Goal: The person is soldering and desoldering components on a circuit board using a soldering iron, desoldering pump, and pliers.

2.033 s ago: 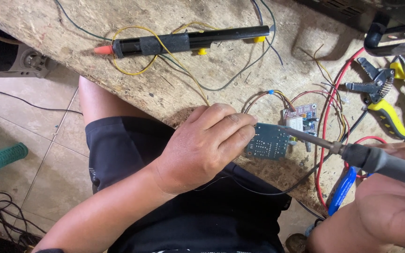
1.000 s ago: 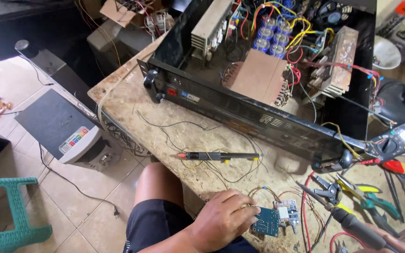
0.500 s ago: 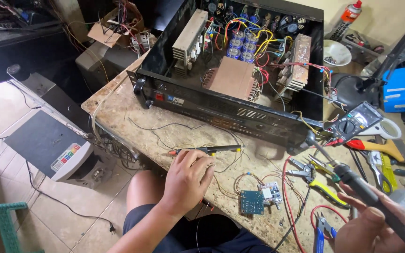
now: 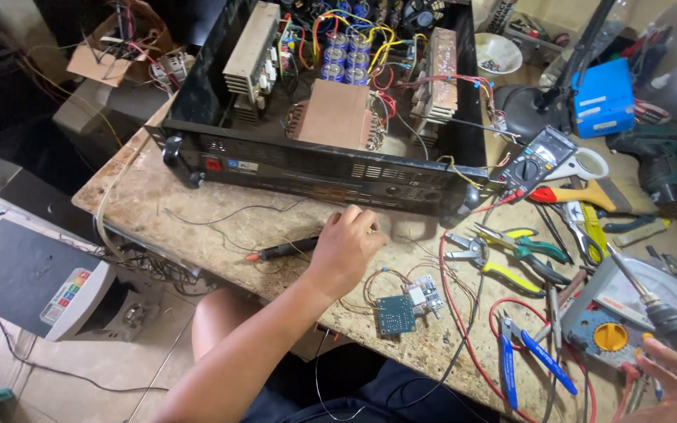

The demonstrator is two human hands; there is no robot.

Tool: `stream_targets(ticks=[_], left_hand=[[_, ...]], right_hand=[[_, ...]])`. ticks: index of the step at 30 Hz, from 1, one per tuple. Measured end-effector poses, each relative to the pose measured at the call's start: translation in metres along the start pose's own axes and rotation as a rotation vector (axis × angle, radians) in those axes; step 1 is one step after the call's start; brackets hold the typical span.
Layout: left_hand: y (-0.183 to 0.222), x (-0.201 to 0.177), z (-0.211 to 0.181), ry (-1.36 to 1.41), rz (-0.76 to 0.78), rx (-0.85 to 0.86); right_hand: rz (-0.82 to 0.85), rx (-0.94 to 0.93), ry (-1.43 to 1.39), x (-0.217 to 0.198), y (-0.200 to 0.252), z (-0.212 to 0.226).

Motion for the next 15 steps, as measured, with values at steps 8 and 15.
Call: stream_targets(ticks=[8,15], left_hand=[[-0.016,-0.018,0.013,0.378,-0.219,-0.058],[-0.016,-0.003,0.006,0.375,-0.007,-0.054]], right_hand=[[-0.046,0.868,-0.264,-0.031,0.023,-0.077],[-0.13,1.304,-0.177,0.023,-0.007,0.115]])
Point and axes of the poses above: each hand's wrist, its own y-axis away from the middle knuckle, its own x-axis out of the palm, z = x × y, the point moved 8 cm from there along -y, towards the middle knuckle, and after that the axes turned 4 degrees about -z, right-handed, at the moved point
